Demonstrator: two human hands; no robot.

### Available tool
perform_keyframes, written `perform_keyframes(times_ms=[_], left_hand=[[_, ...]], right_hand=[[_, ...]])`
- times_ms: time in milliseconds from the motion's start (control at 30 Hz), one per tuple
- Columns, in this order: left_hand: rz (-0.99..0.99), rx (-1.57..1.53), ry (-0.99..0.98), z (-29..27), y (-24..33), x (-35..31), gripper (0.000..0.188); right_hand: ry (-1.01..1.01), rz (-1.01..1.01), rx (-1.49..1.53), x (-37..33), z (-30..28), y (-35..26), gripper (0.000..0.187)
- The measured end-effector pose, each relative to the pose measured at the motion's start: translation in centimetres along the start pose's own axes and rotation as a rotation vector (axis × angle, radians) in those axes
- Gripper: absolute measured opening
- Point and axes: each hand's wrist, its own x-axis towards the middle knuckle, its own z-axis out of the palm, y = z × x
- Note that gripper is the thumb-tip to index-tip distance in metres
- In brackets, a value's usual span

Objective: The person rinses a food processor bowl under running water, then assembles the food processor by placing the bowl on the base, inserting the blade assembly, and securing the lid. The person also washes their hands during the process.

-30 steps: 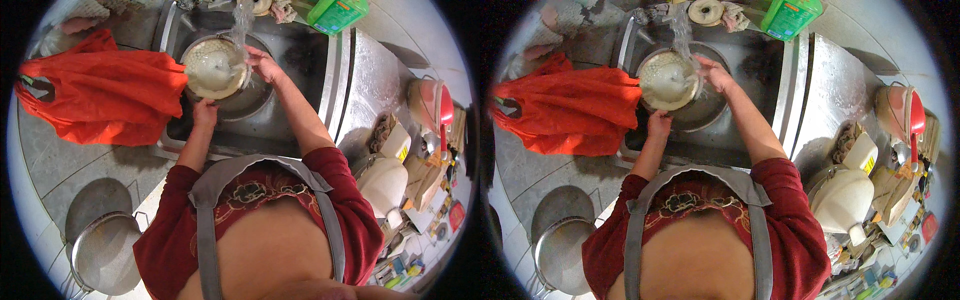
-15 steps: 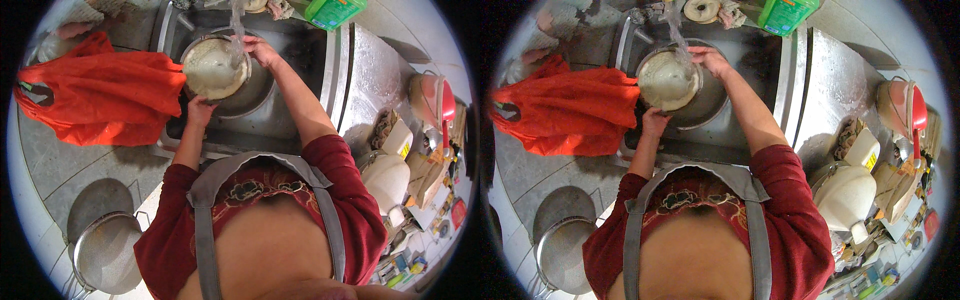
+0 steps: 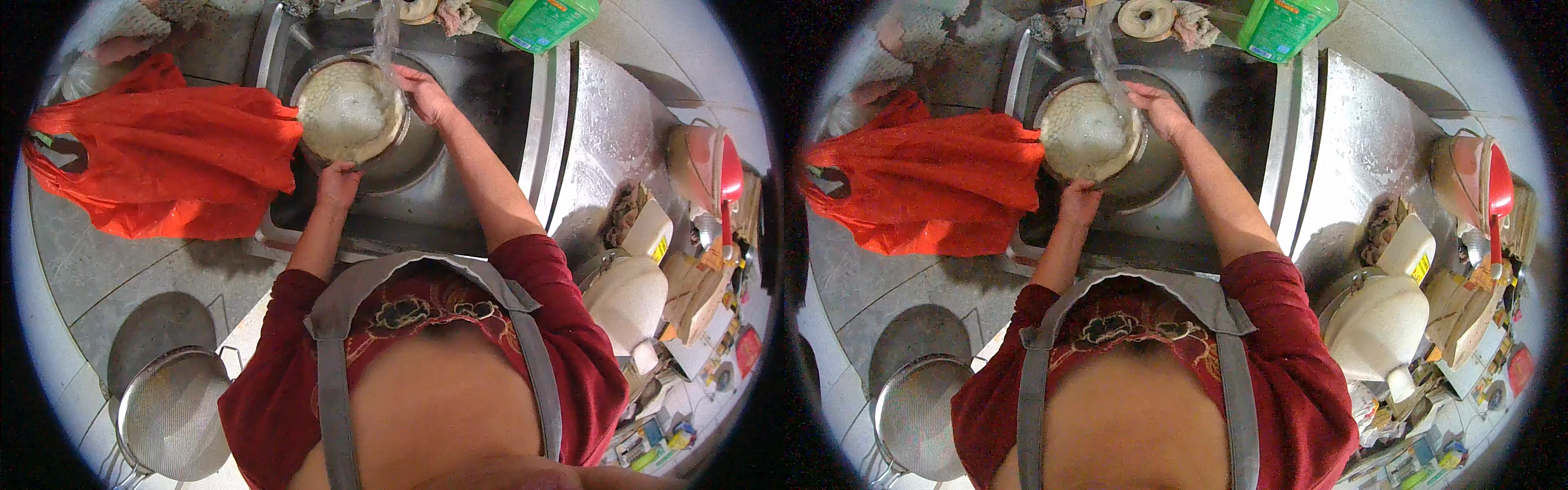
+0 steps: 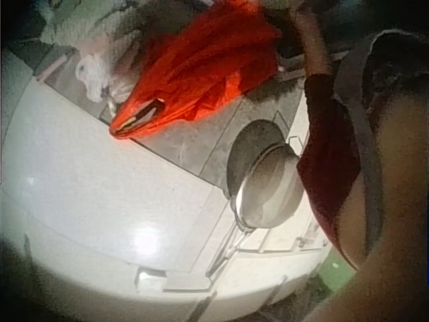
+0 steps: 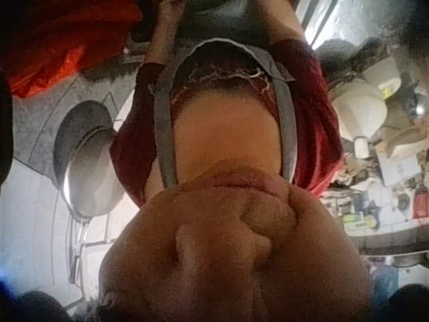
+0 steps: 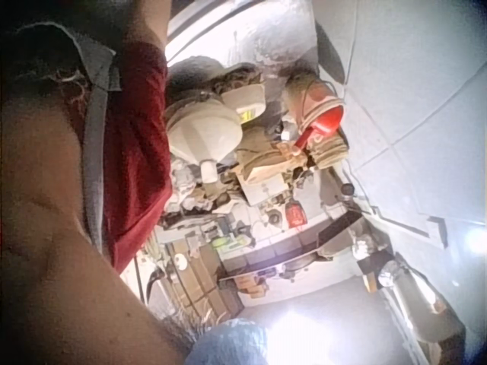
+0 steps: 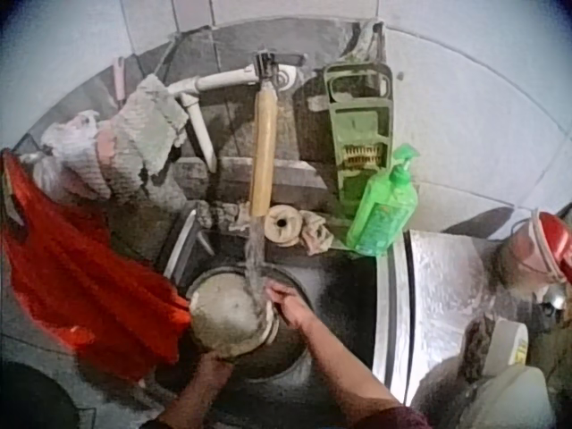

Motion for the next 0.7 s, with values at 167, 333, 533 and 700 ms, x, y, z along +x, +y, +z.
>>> perform_keyframes(times_ms=[167, 333, 533, 700], left_hand=[[0.042, -0.067, 0.029, 0.9, -0.3, -0.7, 0.045], [0.09, -0.093, -0.039, 0.8, -0.6, -1.1, 0.049], [0.018, -0.134, 0.07, 2.0, -1.2, -0.9, 0.049], [0.054, -0.174, -0.009, 4.0, -2.0, -0.7, 0.048]], right_hand=[[-0.019, 0.1, 0.039, 0.0, -0.6, 1.6, 0.042], [-0.105, 0.061, 0.053, 1.2, -1.1, 3.5, 0.046], [-0.006, 0.065, 0.109, -0.3, -0.5, 2.3, 0.044], [-0.035, 0.143, 0.156, -0.6, -1.6, 2.2, 0.048]])
